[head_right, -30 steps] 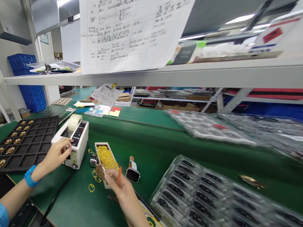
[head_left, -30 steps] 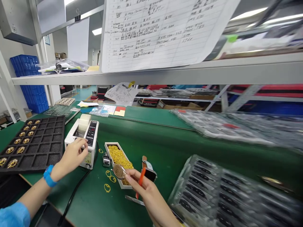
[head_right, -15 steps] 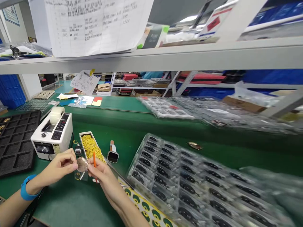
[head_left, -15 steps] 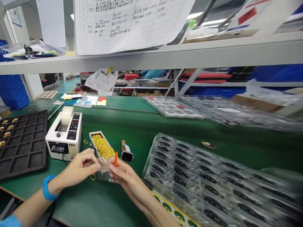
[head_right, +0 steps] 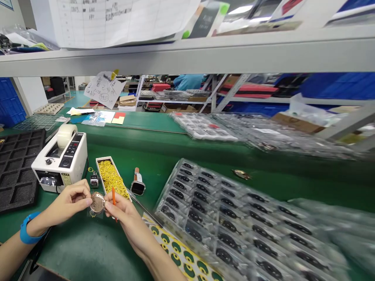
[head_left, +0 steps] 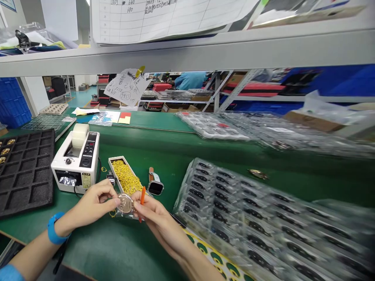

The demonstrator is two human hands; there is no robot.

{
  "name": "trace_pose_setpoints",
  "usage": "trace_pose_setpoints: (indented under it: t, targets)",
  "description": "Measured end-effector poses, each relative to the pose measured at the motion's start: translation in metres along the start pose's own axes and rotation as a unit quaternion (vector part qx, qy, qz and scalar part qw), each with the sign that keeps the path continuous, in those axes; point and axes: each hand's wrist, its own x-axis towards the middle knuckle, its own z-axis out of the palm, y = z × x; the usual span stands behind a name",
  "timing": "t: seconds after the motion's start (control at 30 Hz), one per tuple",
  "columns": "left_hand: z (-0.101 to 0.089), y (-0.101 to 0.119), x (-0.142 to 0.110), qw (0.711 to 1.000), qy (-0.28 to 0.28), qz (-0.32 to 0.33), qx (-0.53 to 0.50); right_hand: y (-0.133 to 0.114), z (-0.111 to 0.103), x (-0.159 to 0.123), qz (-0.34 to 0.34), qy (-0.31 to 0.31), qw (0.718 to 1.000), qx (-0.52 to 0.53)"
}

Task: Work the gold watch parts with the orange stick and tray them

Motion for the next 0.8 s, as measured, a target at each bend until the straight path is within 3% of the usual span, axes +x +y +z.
trace_pose_setpoints:
  t: [0.23,0.33,0.47,0.57,0.67,0.8]
  targets:
    - [0.003,-0.004,0.001,1.0,0.013,0.009,0.019,0.003,0.0,0.002,0.0,0.001,1.0,-0.011]
    - [0.008,-0.003,0.0,0.996,0.047,0.019,0.08,0.006,0.0,0.003,-0.009,0.005,1.0,-0.019]
    - [0.01,0.0,-0.002,0.963,0.123,0.017,0.238,0.01,-0.002,0.007,-0.005,0.014,1.0,-0.028]
    - [0.005,0.001,-0.003,0.936,0.179,0.024,0.302,0.012,-0.004,0.01,0.014,0.029,0.999,-0.022]
    - [0.001,0.0,-0.004,0.937,0.204,0.092,0.268,0.012,-0.003,0.01,0.014,0.035,0.999,-0.016]
    - [0.009,-0.004,-0.003,0.951,0.146,0.202,0.184,0.013,0.002,0.007,-0.01,0.011,1.0,0.017]
